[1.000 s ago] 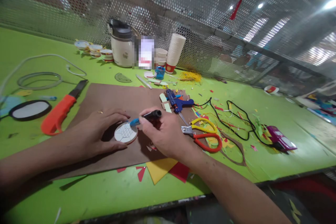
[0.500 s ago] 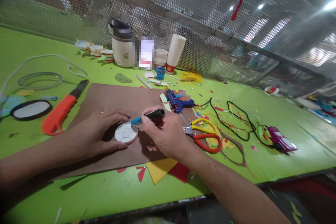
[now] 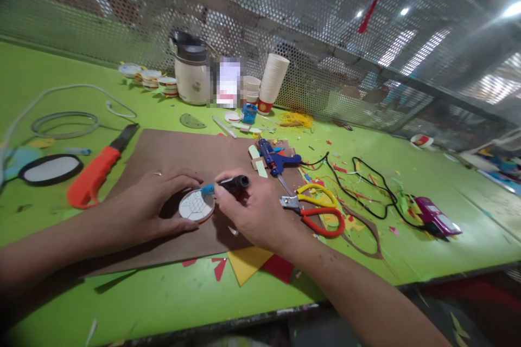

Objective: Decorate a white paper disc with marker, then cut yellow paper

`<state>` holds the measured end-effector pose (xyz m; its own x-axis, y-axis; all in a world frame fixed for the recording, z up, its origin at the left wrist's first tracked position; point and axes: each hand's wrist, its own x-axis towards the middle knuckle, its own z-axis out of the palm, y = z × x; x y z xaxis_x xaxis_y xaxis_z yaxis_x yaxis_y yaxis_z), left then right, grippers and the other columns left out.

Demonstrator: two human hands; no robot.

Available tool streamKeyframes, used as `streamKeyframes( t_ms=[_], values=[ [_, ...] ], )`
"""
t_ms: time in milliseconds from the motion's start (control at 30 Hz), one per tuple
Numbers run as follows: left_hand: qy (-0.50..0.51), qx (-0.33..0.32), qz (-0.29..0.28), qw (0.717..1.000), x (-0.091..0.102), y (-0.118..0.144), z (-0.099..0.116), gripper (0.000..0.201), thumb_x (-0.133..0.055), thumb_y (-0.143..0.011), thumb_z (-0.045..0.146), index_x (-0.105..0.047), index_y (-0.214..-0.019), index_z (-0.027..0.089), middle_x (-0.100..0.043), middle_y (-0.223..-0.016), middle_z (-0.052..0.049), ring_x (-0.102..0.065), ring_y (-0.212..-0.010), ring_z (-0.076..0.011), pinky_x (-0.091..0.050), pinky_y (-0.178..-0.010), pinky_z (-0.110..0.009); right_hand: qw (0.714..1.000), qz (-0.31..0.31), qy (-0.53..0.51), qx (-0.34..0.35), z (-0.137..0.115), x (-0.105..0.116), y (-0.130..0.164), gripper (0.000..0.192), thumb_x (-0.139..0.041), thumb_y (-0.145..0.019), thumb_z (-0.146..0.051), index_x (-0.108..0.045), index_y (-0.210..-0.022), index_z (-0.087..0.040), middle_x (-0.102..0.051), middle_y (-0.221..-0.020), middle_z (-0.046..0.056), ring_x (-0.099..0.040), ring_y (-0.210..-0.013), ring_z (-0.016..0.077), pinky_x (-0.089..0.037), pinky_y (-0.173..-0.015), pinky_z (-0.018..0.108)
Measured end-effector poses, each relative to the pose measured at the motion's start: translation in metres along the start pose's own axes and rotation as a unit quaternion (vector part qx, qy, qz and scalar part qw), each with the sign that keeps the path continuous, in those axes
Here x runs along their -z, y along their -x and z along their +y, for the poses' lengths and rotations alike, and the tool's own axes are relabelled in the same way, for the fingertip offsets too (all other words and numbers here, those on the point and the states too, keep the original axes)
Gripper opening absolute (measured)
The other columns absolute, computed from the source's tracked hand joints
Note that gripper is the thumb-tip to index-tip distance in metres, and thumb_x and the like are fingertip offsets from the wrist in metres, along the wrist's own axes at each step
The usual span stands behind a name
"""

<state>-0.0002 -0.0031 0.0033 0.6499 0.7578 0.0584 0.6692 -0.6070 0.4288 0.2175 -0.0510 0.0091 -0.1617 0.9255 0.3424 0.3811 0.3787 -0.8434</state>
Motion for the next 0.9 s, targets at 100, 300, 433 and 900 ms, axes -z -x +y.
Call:
streamKeyframes(
  t_ms=[100,300,433,900],
  values=[
    [-0.002,0.004,0.0,1.0,-0.0008,-0.0005,-0.0006,0.046,-0.068,-0.075,0.048,-0.065,-0.114,0.024,-0.067,-0.119,-0.007,-0.06,-0.108,-0.0321,-0.044,-0.095,-0.046,1.0,0.001,-0.001,0.008,-0.0015,-0.0005,-0.0001,0.009,-0.062,-0.089,-0.023,-0.066,-0.096,-0.018,-0.06,-0.068,-0.003,-0.051,-0.054,0.0082,-0.043,-0.051,0.02],
    [0.001,0.01,0.004,1.0,-0.0005,-0.0009,0.0008,0.045,-0.067,-0.075,0.05,-0.066,-0.112,0.025,-0.068,-0.117,-0.007,-0.06,-0.105,-0.0332,-0.046,-0.091,-0.046,1.0,-0.011,-0.005,0.002,-0.0006,0.0002,-0.0012,0.009,-0.062,-0.09,-0.025,-0.066,-0.096,-0.019,-0.063,-0.072,-0.002,-0.053,-0.055,0.009,-0.045,-0.051,0.02],
    [-0.002,0.004,0.0,1.0,0.0008,-0.0002,0.0019,0.044,-0.066,-0.076,0.049,-0.066,-0.112,0.024,-0.069,-0.115,-0.008,-0.061,-0.104,-0.033,-0.045,-0.091,-0.046,1.0,-0.017,0.004,0.01,-0.0002,0.0006,-0.0025,0.009,-0.061,-0.091,-0.025,-0.066,-0.095,-0.019,-0.063,-0.072,-0.002,-0.054,-0.057,0.0093,-0.045,-0.053,0.02],
    [-0.001,0.004,0.006,1.0,-0.0002,0.0003,0.0002,0.047,-0.067,-0.076,0.05,-0.066,-0.114,0.022,-0.067,-0.121,-0.008,-0.06,-0.109,-0.0343,-0.044,-0.095,-0.048,1.0,0.028,-0.007,-0.006,-0.005,0.0065,-0.0038,0.012,-0.06,-0.09,-0.028,-0.064,-0.093,-0.018,-0.057,-0.065,-0.003,-0.054,-0.051,0.011,-0.047,-0.049,0.024]
  ],
)
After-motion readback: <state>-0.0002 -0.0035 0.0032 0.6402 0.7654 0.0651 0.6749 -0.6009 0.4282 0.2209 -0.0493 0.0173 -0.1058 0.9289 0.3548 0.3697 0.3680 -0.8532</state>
